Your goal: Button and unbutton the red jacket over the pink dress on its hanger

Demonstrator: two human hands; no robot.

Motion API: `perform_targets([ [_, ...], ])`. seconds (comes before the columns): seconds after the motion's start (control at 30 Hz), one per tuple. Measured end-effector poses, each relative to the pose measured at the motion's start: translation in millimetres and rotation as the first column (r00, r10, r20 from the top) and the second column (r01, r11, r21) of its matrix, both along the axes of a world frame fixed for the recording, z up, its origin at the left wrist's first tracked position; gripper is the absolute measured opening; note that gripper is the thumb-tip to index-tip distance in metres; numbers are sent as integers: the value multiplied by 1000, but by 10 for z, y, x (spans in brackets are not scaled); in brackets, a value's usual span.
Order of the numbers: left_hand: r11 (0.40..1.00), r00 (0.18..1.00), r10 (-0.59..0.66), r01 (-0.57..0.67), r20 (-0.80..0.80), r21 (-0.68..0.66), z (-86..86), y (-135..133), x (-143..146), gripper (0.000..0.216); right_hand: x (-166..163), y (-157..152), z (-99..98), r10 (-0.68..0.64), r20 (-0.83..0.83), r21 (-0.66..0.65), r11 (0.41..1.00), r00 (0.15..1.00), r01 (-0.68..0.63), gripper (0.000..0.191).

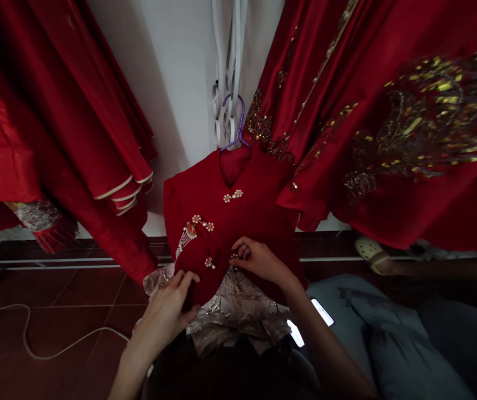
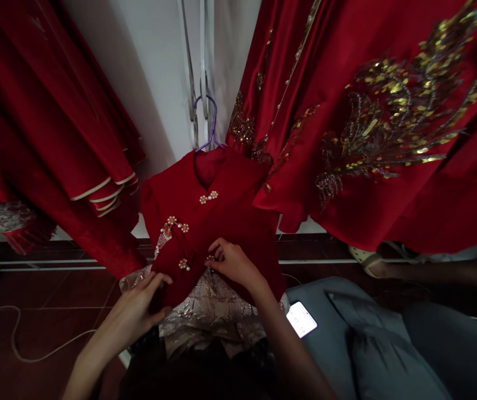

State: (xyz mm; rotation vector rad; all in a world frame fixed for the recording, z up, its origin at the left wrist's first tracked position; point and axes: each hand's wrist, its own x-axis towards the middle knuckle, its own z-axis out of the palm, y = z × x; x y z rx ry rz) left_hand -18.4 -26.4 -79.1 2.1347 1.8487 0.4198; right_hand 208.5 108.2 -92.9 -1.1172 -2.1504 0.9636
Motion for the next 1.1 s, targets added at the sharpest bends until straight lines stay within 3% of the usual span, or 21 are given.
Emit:
perform_targets([
  [0.07, 999, 1000, -9, 9, -10, 43, -5, 13, -28, 25, -9, -2, -12, 16, 7, -17, 1000, 1000, -16, 22],
  [0.13, 979, 999, 26, -30, 19, 204, 14, 72, -42, 18, -14, 0, -10, 37, 14, -9, 999, 999, -36, 18],
  [0.2, 876, 985, 142, -170, 95, 451, 46, 147, -38, 15, -17, 3, 14, 21, 2, 30, 999, 1000, -21, 18],
  [0.27, 761, 964, 225, -265, 143, 592, 72, 205, -23, 18, -14, 3, 55, -23, -37, 50, 998, 999, 25, 19],
  [0.3, 767, 966, 222, -256, 130, 589, 77, 220, -13, 20, -11, 0, 80, -47, -67, 44, 998, 997, 50, 20],
  [0.33, 817, 977, 188, -212, 99, 536, 77, 223, -5, 22, -5, -4, 107, -66, -100, 20, 997, 993, 69, 21],
  [0.4, 940, 997, 58, -69, 43, 333, 65, 198, 4, 30, 6, -24, 163, -90, -172, -76, 994, 981, 78, 25],
  [0.47, 987, 998, -36, 28, 53, 156, 51, 150, 1, 31, 8, -57, 222, -85, -236, -204, 978, 968, 36, 30],
  [0.6, 992, 997, -18, 8, 81, 126, 67, 123, -9, 27, -55, -144, 314, -37, -334, -386, 917, 942, -101, 33],
  [0.77, 989, 994, -14, 30, -107, 145, 71, 383, 90, 33, -165, -187, 279, -59, -401, -461, 875, 914, -146, 27],
  [0.93, 994, 979, 36, -14, -202, 110, -101, 706, 217, 22, -201, -98, 73, -108, -387, -412, 909, 916, -67, 29],
  [1.1, 984, 974, 76, -38, -215, 174, -197, 834, 238, 18, -274, 26, -124, -215, -450, -386, 922, 867, 28, 33],
])
